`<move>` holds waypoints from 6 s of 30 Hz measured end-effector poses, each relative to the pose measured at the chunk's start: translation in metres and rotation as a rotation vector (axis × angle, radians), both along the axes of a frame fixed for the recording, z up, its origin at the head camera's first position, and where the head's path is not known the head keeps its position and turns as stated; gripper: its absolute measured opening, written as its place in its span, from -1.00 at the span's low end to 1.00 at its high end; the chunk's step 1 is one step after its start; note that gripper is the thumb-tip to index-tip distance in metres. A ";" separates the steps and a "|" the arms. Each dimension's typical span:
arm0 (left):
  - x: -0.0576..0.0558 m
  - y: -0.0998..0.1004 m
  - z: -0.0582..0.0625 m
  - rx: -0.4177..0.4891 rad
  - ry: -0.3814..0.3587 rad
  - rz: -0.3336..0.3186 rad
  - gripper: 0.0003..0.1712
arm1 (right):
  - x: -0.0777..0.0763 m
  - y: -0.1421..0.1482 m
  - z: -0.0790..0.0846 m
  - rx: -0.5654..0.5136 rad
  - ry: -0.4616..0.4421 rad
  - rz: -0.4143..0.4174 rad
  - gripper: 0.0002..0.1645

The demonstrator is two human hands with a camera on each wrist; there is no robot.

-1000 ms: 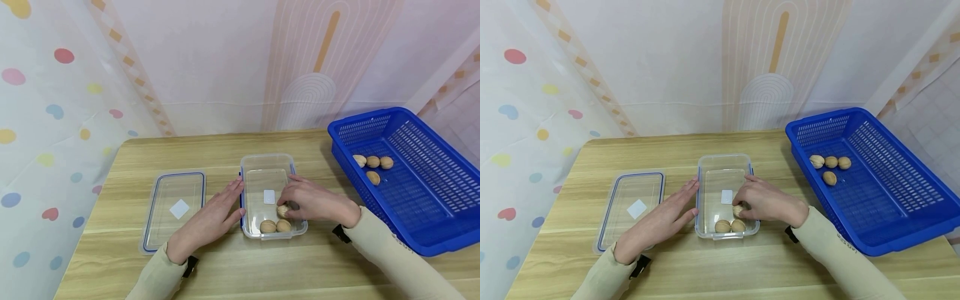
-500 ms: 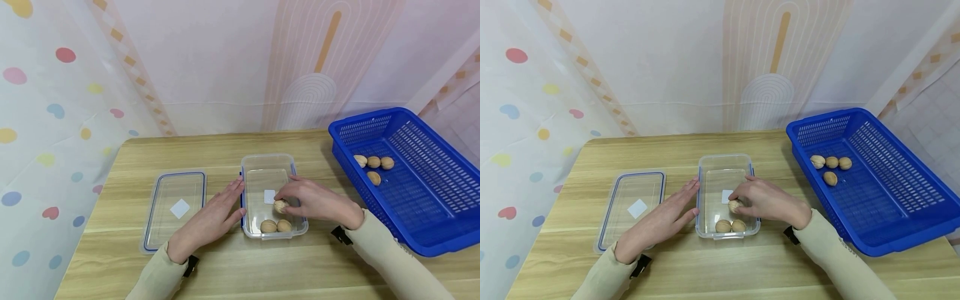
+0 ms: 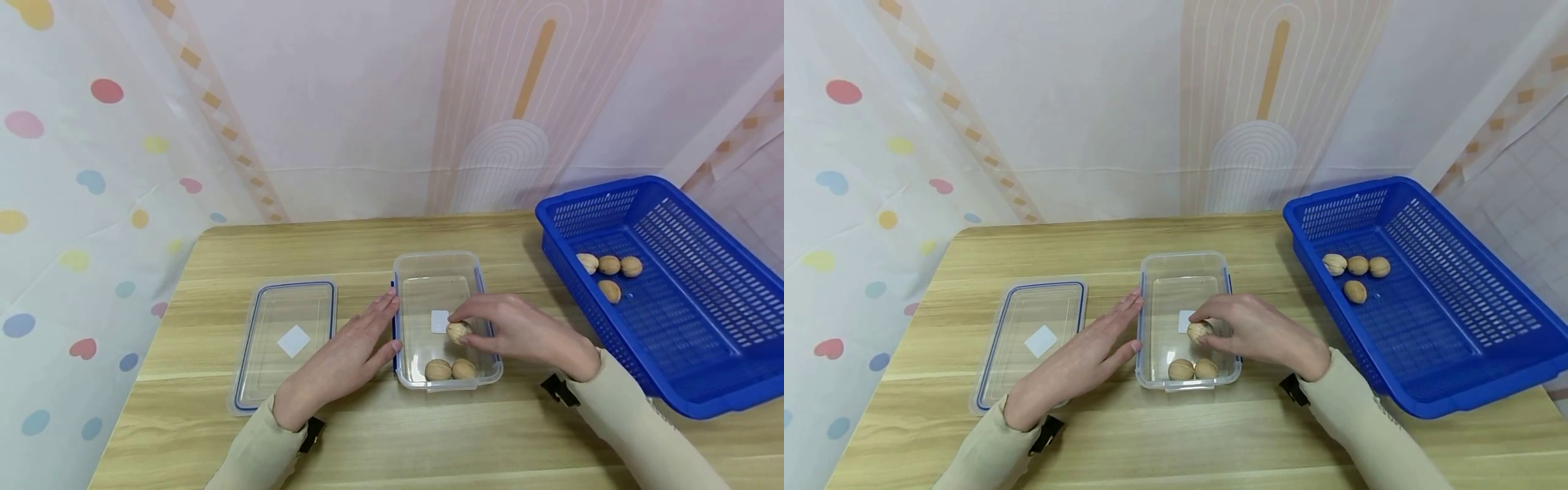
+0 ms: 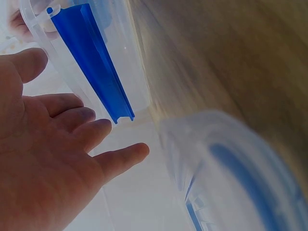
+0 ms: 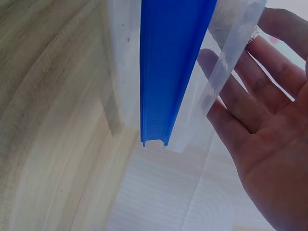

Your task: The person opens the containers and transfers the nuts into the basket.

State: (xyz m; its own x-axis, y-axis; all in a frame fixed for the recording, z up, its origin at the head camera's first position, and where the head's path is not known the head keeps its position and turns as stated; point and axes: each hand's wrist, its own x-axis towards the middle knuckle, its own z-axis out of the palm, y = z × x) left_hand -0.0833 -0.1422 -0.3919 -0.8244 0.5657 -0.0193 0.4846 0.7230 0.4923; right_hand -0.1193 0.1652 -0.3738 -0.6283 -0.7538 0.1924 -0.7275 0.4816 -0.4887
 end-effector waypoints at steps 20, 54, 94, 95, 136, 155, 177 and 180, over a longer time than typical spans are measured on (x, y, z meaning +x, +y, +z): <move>0.000 0.000 -0.001 0.012 0.006 -0.006 -0.16 | 0.014 0.011 0.007 -0.119 0.100 -0.044 -0.64; -0.002 0.000 -0.003 0.010 0.012 -0.011 -0.17 | 0.051 0.044 0.042 -0.253 0.312 -0.116 -0.46; 0.002 0.001 -0.005 0.014 0.015 -0.014 -0.18 | 0.088 0.139 0.089 -0.026 0.425 -0.490 -0.44; 0.001 0.001 -0.005 0.016 0.014 -0.014 -0.18 | 0.086 0.143 0.090 -0.021 0.421 -0.501 -0.45; -0.001 -0.001 -0.002 0.013 0.004 0.001 -0.18 | -0.015 0.227 0.065 0.320 -0.201 -0.722 -0.42; 0.001 0.000 -0.005 0.034 0.001 -0.003 -0.20 | -0.036 0.239 0.031 0.322 -0.295 -0.662 -0.47; -0.001 -0.001 0.000 0.019 -0.011 0.004 -0.18 | -0.052 0.238 0.017 0.304 -0.375 -0.582 -0.58; 0.000 0.000 -0.003 0.020 -0.012 0.000 -0.18 | -0.051 0.239 0.013 0.319 -0.377 -0.571 -0.57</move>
